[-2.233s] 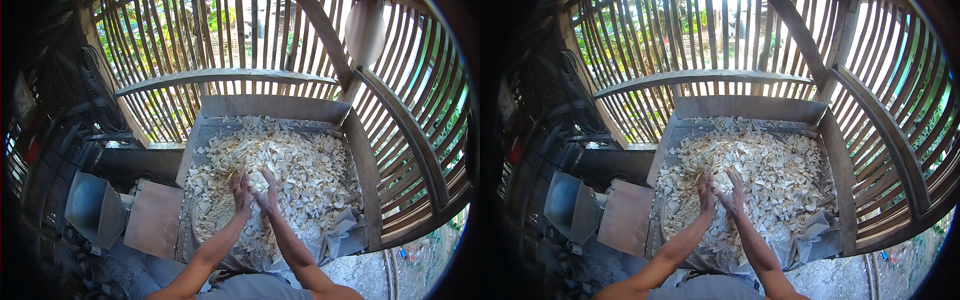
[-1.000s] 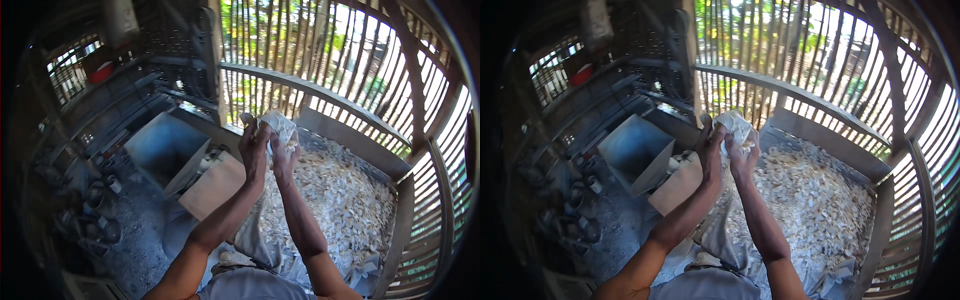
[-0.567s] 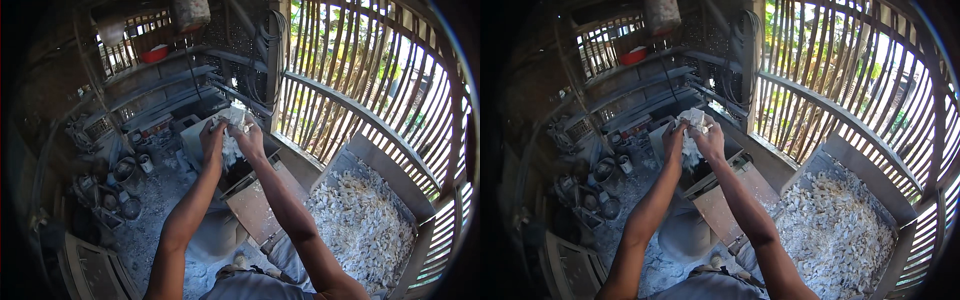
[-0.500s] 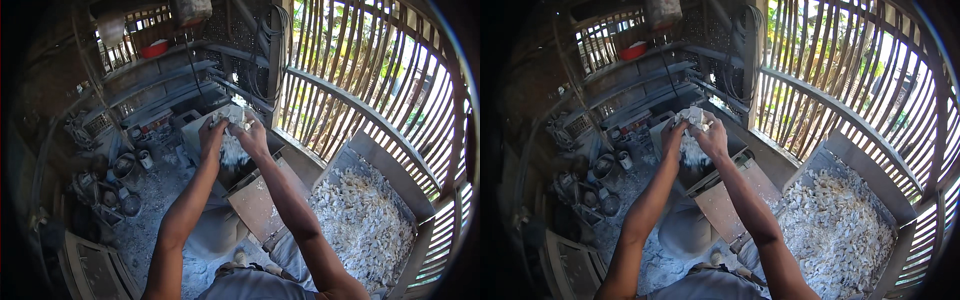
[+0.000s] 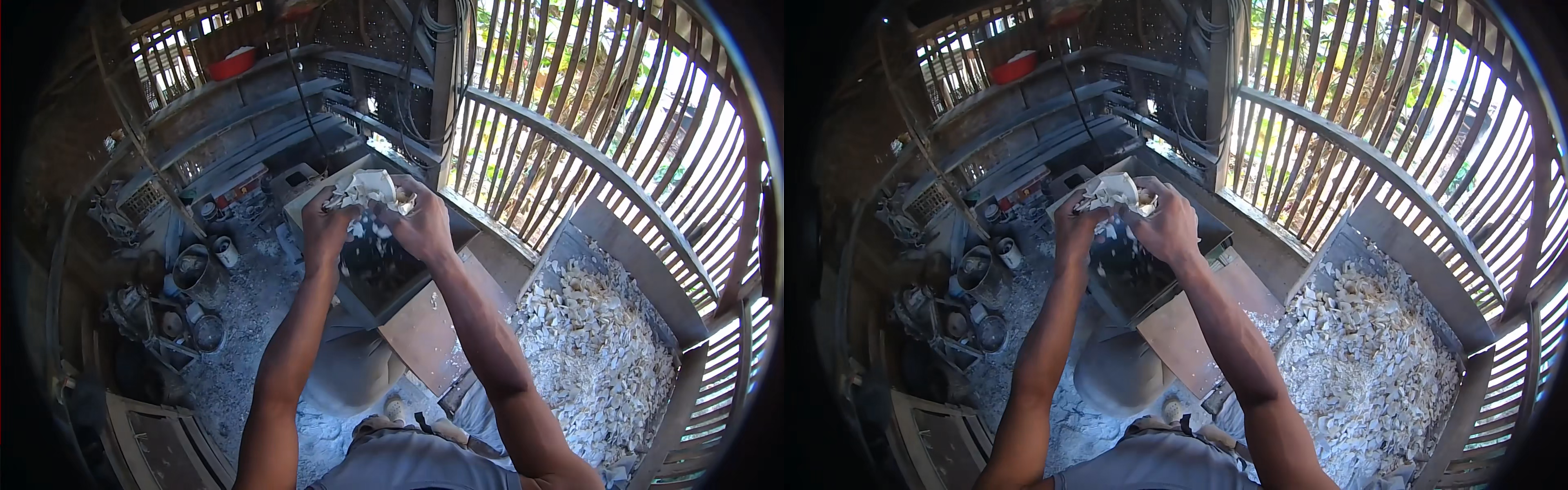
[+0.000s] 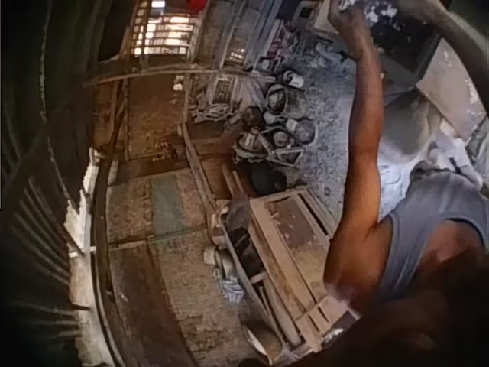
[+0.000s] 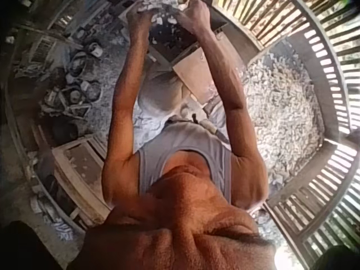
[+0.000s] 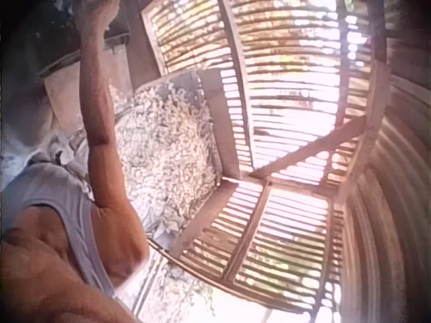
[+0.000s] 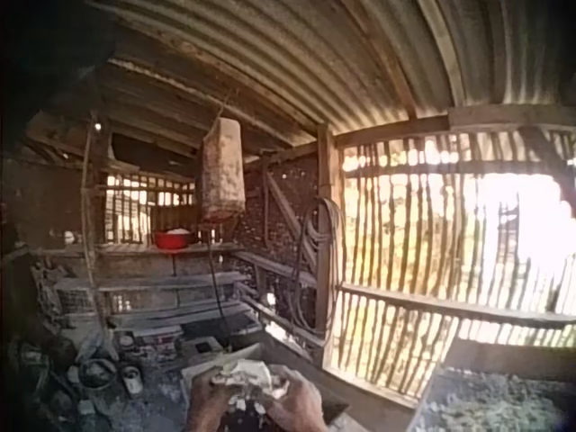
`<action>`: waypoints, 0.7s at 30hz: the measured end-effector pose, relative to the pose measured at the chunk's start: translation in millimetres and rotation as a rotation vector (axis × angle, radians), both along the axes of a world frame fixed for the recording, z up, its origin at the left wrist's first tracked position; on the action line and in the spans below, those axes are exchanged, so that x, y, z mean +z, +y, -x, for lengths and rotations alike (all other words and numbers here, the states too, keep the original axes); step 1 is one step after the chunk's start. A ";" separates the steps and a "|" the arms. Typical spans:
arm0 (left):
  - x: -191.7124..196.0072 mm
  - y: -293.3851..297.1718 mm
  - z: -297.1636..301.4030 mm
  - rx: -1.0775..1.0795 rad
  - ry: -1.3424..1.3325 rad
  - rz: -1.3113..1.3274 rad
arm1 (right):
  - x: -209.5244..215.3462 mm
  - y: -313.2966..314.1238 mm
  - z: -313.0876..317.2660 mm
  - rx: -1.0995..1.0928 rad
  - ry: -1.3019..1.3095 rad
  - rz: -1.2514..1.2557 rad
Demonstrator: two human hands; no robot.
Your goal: The person scoops up handfuls of dried white chips from a wooden platform and drops them into a metal hopper.
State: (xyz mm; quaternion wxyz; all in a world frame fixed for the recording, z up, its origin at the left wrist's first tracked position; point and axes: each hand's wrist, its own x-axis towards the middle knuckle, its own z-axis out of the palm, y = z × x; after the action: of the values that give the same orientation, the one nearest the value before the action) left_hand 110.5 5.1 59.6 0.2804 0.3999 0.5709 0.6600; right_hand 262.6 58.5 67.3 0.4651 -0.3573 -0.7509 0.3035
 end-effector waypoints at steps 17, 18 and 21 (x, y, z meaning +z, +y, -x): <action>-9.1 6.3 4.3 0.024 -0.062 -0.062 | -10.3 1.9 3.9 -0.026 -0.095 -0.134; -8.6 7.0 2.2 0.025 -0.087 -0.065 | -11.4 2.6 3.3 -0.031 -0.096 -0.134; -12.8 8.7 5.1 0.013 -0.093 -0.092 | -14.0 3.3 3.7 -0.047 -0.115 -0.221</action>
State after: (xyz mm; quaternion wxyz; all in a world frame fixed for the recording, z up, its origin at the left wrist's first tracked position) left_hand 105.4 13.8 46.8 0.2837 0.3777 0.5286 0.7053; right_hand 258.9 61.8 53.3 0.4646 -0.3384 -0.7967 0.1868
